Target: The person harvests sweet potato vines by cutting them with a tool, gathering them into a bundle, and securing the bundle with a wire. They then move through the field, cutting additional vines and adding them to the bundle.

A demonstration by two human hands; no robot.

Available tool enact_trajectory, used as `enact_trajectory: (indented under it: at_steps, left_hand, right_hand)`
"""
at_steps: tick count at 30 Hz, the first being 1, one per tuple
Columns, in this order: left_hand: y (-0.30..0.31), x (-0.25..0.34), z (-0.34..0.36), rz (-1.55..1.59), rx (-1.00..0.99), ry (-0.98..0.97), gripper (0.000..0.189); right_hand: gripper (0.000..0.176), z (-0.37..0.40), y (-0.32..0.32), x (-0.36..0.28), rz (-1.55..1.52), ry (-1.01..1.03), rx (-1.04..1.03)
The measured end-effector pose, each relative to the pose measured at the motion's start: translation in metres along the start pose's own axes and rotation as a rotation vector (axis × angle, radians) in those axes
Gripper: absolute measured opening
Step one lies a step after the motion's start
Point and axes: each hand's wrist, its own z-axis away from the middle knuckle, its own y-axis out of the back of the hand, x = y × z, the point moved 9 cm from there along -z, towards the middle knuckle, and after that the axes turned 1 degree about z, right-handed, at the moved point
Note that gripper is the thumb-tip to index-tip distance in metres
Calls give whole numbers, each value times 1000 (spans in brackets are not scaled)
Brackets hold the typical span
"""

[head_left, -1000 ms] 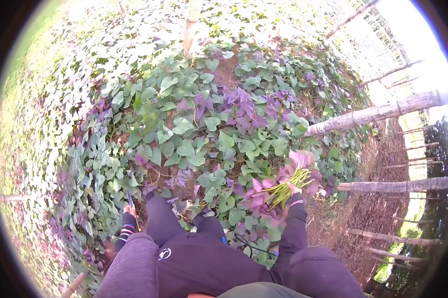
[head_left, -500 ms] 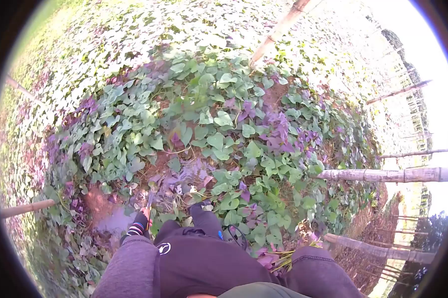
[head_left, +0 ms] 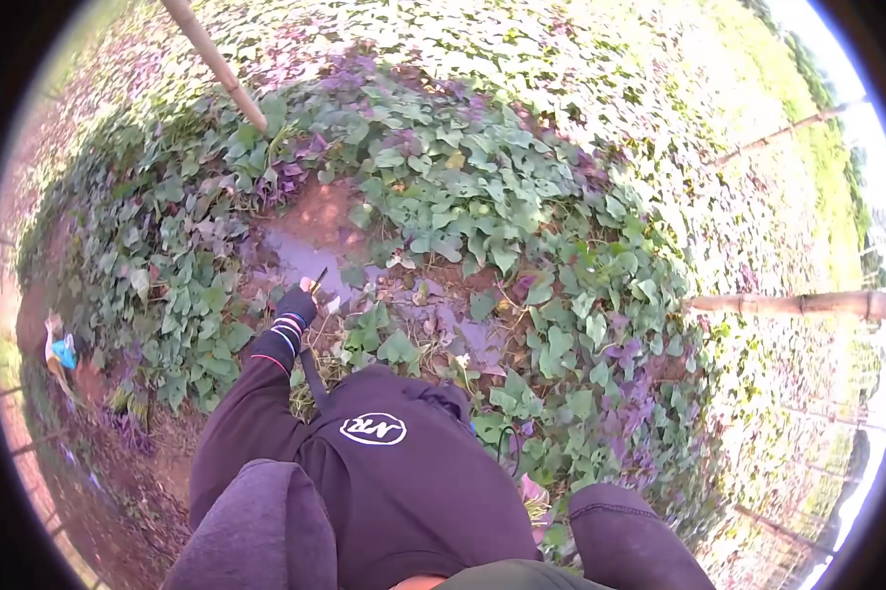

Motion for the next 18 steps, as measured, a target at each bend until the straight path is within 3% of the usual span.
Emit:
enact_trajectory:
  at_steps: [2, 4, 6, 8, 9, 11, 12, 14, 16, 18]
  left_hand:
    - [8, -27, 13, -12, 89, 122, 21]
    - [21, -29, 49, 14, 38, 243, 26]
    - [-26, -78, 65, 70, 42, 357, 26]
    - [-74, -107, 94, 72, 37, 337, 30]
    - [-102, -107, 116, 120, -198, 365, 32]
    - [-138, -95, 175, 493, -518, 619, 30]
    - [-156, -100, 195, 381, -585, 629, 29]
    - [-159, -87, 240, 590, -544, 691, 32]
    - [-178, -93, 282, 834, -530, 909, 36]
    - [-169, -87, 310, 901, -452, 906, 36]
  right_hand:
    - [22, -15, -13, -48, 76, 66, -49]
    - [22, -34, -23, -89, 154, 114, -92]
    - [21, -47, -30, -127, 239, 145, -129]
    - [21, -61, -31, -162, 306, 157, -139]
    - [21, -70, -34, -172, 337, 163, -144]
    - [20, -86, -40, -198, 394, 173, -144]
    - [20, -93, -42, -210, 415, 176, -140]
    - [20, -102, -50, -236, 463, 195, -131]
    - [19, -107, -60, -260, 502, 231, -131]
    - [19, -101, -75, -283, 539, 269, -148]
